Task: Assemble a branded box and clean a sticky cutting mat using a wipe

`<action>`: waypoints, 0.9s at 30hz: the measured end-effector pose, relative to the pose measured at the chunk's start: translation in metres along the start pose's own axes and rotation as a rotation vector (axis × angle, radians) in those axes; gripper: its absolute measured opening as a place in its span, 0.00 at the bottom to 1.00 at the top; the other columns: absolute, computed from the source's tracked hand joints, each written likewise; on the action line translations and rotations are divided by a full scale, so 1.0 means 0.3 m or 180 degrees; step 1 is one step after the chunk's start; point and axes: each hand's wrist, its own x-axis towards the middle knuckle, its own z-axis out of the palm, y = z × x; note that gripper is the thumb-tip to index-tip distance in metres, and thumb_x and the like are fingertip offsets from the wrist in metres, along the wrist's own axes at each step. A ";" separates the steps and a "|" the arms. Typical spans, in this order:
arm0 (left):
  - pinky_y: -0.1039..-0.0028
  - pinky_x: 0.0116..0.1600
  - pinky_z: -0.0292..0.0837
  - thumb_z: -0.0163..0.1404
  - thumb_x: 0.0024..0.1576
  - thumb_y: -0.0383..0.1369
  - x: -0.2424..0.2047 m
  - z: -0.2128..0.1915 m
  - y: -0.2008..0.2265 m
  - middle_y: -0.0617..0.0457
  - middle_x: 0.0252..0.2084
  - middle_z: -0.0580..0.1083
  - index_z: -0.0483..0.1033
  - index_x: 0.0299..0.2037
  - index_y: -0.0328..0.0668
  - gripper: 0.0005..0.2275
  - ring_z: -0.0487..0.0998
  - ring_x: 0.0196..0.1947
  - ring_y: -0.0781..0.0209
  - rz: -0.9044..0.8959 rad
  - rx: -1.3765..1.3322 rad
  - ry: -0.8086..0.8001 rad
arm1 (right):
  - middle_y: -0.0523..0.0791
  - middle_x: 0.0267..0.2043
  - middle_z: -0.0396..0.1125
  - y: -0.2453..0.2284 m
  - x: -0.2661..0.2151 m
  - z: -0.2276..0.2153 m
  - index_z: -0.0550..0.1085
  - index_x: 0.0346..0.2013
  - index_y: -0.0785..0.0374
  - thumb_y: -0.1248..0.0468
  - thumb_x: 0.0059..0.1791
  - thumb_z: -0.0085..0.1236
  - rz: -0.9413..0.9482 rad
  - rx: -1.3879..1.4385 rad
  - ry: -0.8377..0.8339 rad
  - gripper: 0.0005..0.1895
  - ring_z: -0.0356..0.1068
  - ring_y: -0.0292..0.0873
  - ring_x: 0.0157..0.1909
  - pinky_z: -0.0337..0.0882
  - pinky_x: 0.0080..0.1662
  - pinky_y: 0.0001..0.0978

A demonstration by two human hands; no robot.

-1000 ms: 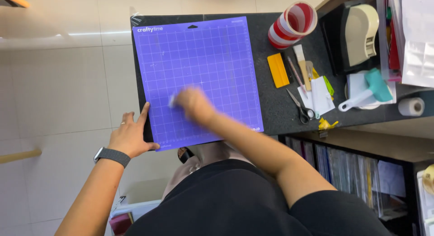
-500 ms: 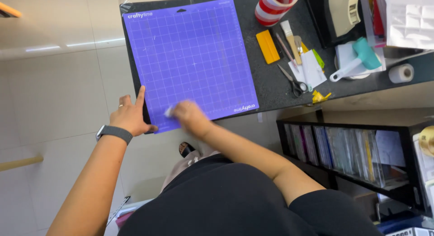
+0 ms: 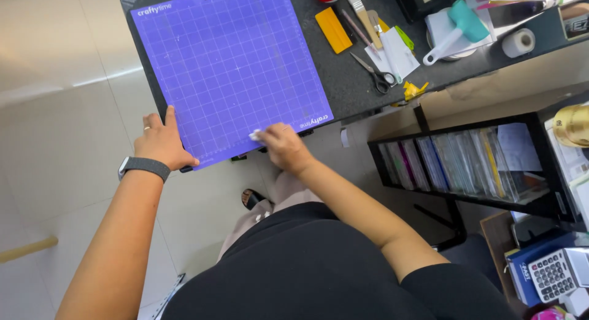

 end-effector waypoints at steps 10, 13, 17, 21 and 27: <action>0.34 0.58 0.70 0.76 0.31 0.48 0.040 0.023 -0.007 0.27 0.70 0.55 0.43 0.78 0.38 0.65 0.55 0.74 0.32 -0.0035 -0.0068 -0.0093 | 0.44 0.36 0.65 0.231 0.016 -0.092 0.75 0.36 0.54 0.68 0.45 0.55 0.0282 -0.0083 -0.0095 0.07 0.67 0.47 0.40 0.67 0.45 0.39; 0.38 0.58 0.72 0.76 0.33 0.45 0.013 -0.041 0.046 0.33 0.72 0.52 0.40 0.78 0.43 0.64 0.62 0.69 0.34 -0.0204 -0.0106 -0.0254 | 0.47 0.35 0.64 0.430 0.097 -0.041 0.75 0.36 0.58 0.68 0.48 0.55 0.0569 0.0110 -0.0168 0.04 0.65 0.51 0.37 0.65 0.39 0.44; 0.42 0.59 0.73 0.75 0.38 0.40 -0.026 -0.126 0.123 0.43 0.75 0.47 0.36 0.78 0.51 0.62 0.70 0.64 0.35 -0.0617 -0.0236 -0.0542 | 0.49 0.32 0.65 0.699 0.260 -0.011 0.81 0.43 0.59 0.65 0.50 0.56 0.1508 0.0047 -0.0025 0.09 0.68 0.57 0.34 0.68 0.40 0.51; 0.43 0.62 0.70 0.75 0.39 0.35 -0.038 -0.159 0.171 0.46 0.77 0.43 0.36 0.78 0.52 0.61 0.69 0.65 0.34 -0.0819 -0.0401 -0.0616 | 0.47 0.36 0.70 0.533 0.280 -0.187 0.77 0.42 0.59 0.68 0.52 0.57 0.1552 0.0554 -0.0124 0.05 0.67 0.44 0.34 0.69 0.36 0.33; 0.43 0.68 0.63 0.72 0.40 0.24 -0.054 -0.195 0.252 0.45 0.78 0.37 0.37 0.78 0.53 0.59 0.62 0.70 0.33 -0.1207 -0.0912 -0.0582 | 0.49 0.35 0.65 0.617 0.067 -0.384 0.74 0.38 0.61 0.69 0.51 0.55 0.1356 0.0233 -0.0098 0.02 0.66 0.56 0.39 0.65 0.41 0.48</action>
